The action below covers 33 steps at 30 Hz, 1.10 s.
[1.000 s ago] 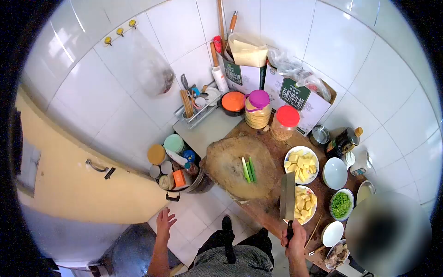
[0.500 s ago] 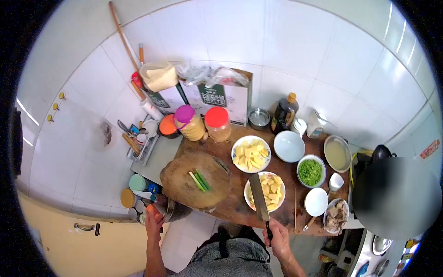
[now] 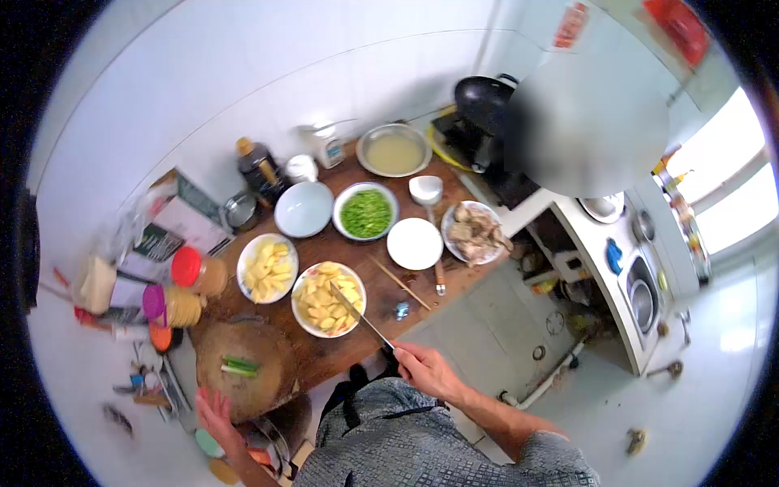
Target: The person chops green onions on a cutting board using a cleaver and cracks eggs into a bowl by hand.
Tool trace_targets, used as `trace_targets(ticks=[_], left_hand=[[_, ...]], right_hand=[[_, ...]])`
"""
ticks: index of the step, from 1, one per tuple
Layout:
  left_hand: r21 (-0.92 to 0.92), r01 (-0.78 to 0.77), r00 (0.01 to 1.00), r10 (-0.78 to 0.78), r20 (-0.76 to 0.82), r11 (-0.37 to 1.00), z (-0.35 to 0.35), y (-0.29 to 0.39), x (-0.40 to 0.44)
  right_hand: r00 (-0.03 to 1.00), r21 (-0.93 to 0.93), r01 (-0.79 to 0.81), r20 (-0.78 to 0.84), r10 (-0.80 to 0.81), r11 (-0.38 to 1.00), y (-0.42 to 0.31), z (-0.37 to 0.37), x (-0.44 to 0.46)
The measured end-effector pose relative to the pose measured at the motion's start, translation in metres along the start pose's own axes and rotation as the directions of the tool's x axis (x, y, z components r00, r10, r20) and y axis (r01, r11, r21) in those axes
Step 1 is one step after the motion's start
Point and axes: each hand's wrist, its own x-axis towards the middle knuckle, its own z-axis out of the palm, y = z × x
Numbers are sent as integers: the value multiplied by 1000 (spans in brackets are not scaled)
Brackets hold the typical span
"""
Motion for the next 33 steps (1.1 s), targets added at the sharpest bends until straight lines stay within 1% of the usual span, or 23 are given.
trace_targets(ticks=[1,3,4,5,6,7,8,9,11,12,14,15,16,17,18,20,23,25,27,28,31,32,33], left_hand=[[-1,-1,999,1,46,1000,10,7,8],[19,-84,979,79,188,996,29,19,25],[-22,-73,966,76,248,997,33,17,38],[-22,-68,946,72,316,997,46,18,43],[-26,-83,933,87,349,996,57,24,45],[-30,-97,919,101,380,995,67,32,45],[3,-107,904,96,416,994,77,36,45],[-2,-107,876,96,472,994,92,45,35],[-90,-122,806,152,572,988,115,68,5],[58,-147,725,68,685,987,123,80,-6],[59,-142,677,54,734,988,144,64,-4],[54,-132,661,47,749,990,156,48,-1],[60,-137,628,40,777,989,161,20,26],[54,-145,598,44,800,988,172,15,22],[56,-148,562,38,826,987,182,13,16],[59,-174,482,33,876,983,199,14,-2],[47,-216,400,44,916,975,222,10,-32],[25,-252,348,67,935,967,235,15,-67],[27,-261,347,67,936,965,245,6,-92],[24,-270,327,68,943,962,249,-3,-104],[84,-62,208,-69,976,995,272,-45,-131],[112,169,26,-119,993,979,288,-43,-157],[121,148,0,-123,992,981,297,-50,-187]], right_hand=[[999,15,6,-43,-5,1000,4,0,-8],[992,147,3,-123,15,989,16,5,-28],[984,172,15,-180,17,985,21,8,-37],[973,187,-3,-224,46,982,27,11,-47],[960,206,-22,-270,79,978,32,14,-59],[939,235,-9,-332,89,972,39,18,-72],[926,260,3,-364,95,966,44,21,-82],[915,287,16,-390,102,958,52,25,-93],[880,328,75,-467,93,942,75,32,-114],[850,367,79,-511,130,927,84,36,-124],[780,457,85,-583,227,885,104,46,-148],[755,470,106,-612,236,876,115,50,-159],[719,514,143,-642,268,846,125,56,-170],[684,548,184,-668,294,816,135,59,-179],[666,556,209,-683,299,805,148,60,-187],[595,569,269,-733,331,777,174,61,-207],[536,603,364,-759,370,709,190,53,-234],[529,583,417,-780,335,697,213,39,-245],[503,629,440,-764,405,641,234,22,-258],[494,631,455,-766,412,628,242,15,-265],[482,641,479,-763,430,600,270,-12,-297],[470,622,498,-779,414,605,279,-22,-310],[460,606,517,-792,401,604,288,-30,-320]])
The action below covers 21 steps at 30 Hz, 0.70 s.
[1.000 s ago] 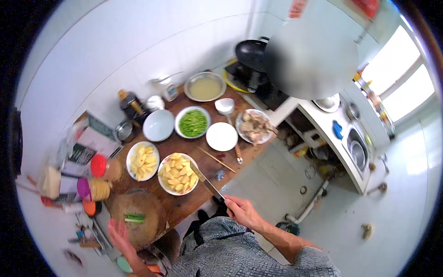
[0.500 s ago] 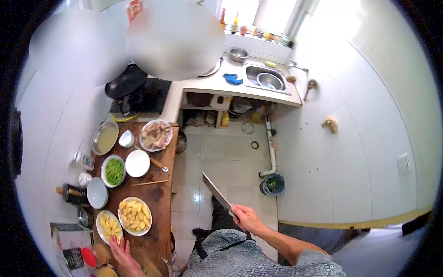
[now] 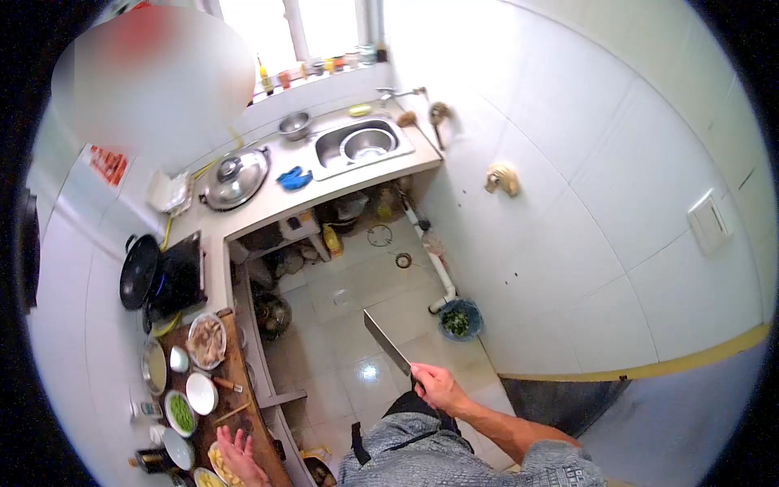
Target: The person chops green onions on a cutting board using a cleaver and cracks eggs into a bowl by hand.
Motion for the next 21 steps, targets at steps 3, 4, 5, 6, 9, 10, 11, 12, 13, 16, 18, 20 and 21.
trace_targets(ticks=[3,4,5,6,9,10,11,12,13,16,18,20,21], left_hand=[[368,-4,996,35,-77,930,117,-24,14],[391,24,999,-7,-45,920,152,-31,22],[417,21,999,-35,27,908,185,-41,30],[448,16,994,-64,93,894,217,-52,39],[499,-27,929,-163,333,866,319,-80,58],[514,-25,894,-210,395,857,351,-89,61],[530,-46,853,-242,461,847,382,-100,65],[541,-68,805,-275,526,838,413,-112,68],[541,-115,744,-289,603,833,444,-125,72],[497,-269,533,-302,790,825,530,-165,83],[466,-339,410,-318,855,817,594,-182,80],[410,-413,303,-302,904,813,657,-207,80],[381,-461,300,-263,917,801,687,-219,76]], right_hand=[[999,29,28,-47,-26,999,-6,-48,10],[998,43,33,-63,-30,999,-10,-65,12],[995,85,43,-94,-35,995,-12,-78,9],[992,129,49,-119,-33,990,-11,-88,8],[969,171,17,-247,26,985,-3,-122,6],[967,186,13,-253,35,982,0,-130,4],[951,211,9,-303,57,977,2,-138,1],[932,236,8,-353,78,972,3,-142,-2],[912,253,24,-401,82,967,1,-143,-7],[884,268,78,-464,58,960,8,-148,-21],[851,322,109,-520,79,940,4,-142,-33],[802,380,127,-582,131,916,9,-137,-41],[774,372,143,-619,130,917,8,-132,-44]])
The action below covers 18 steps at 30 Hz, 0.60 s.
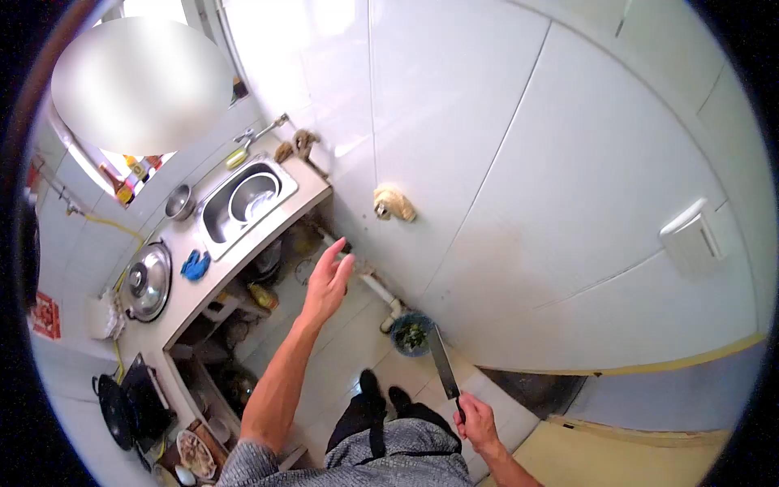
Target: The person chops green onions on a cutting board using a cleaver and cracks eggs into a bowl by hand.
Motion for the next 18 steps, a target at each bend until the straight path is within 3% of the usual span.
trace_targets(ticks=[2,4,7,8,9,11,18], left_hand=[[29,-40,999,40,-7,999,24,-2,55],[246,-187,978,204,-44,951,45,-16,106],[292,-190,973,220,-71,937,71,-27,151],[217,-102,993,114,-40,971,76,-31,162],[209,-97,994,106,-29,973,80,-34,164],[-30,-52,996,49,-79,998,91,-37,168],[-20,-92,986,89,-142,996,102,-47,161]], right_hand=[[997,74,0,-82,6,997,-7,9,-13],[991,105,12,-131,2,994,-9,16,-18],[977,151,2,-211,30,988,-12,29,-23],[970,175,-5,-240,47,985,-12,33,-23],[961,198,-15,-269,69,980,-12,37,-26],[957,190,2,-285,53,982,-16,45,-30],[930,243,-46,-343,130,969,-15,72,-32]])
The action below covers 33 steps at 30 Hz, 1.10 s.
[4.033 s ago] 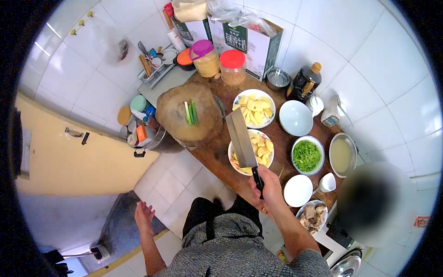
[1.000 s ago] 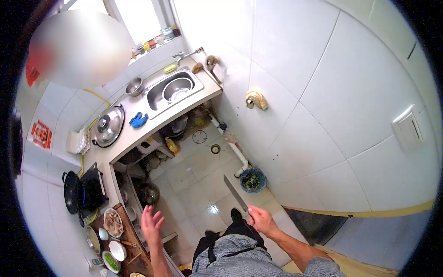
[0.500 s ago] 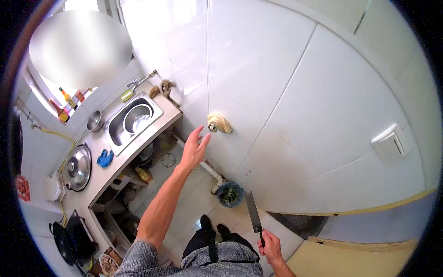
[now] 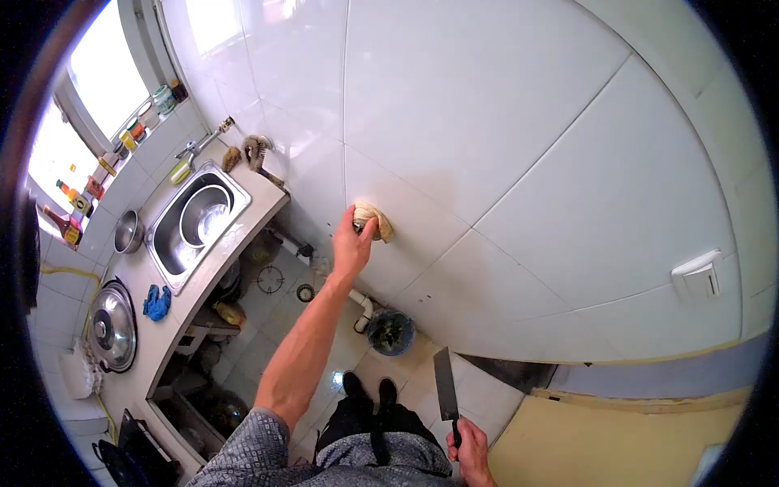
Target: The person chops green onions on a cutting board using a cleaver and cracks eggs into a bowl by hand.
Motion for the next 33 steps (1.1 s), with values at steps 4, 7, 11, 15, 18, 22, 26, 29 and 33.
trace_targets(ticks=[4,7,11,15,18,22,26,29,33], left_hand=[[23,-7,997,5,74,1000,-10,-1,-2],[44,-9,994,4,107,999,-17,8,0],[98,-47,992,35,118,994,-20,-1,3],[43,120,987,-124,100,992,-17,-2,1],[-119,159,984,-147,105,980,-18,-11,-4],[-377,267,963,-228,146,887,-25,4,-18],[-531,305,952,-251,172,791,-15,-33,-21],[-550,314,949,-279,150,774,-13,-39,-24],[-578,388,917,-363,166,718,-16,-22,-24]], right_hand=[[998,-41,20,61,-18,999,-4,13,2],[995,-42,25,97,-21,999,-13,18,6],[987,-62,68,151,-58,996,-21,14,12],[964,-104,199,198,-176,974,-53,25,26],[702,-261,699,428,-569,666,-95,48,76],[199,-156,978,528,-825,136,-184,128,126],[94,-127,991,543,-835,29,-216,190,184],[88,-225,972,625,-776,-71,-207,200,213],[106,-210,977,634,-766,-38,-184,171,210]])
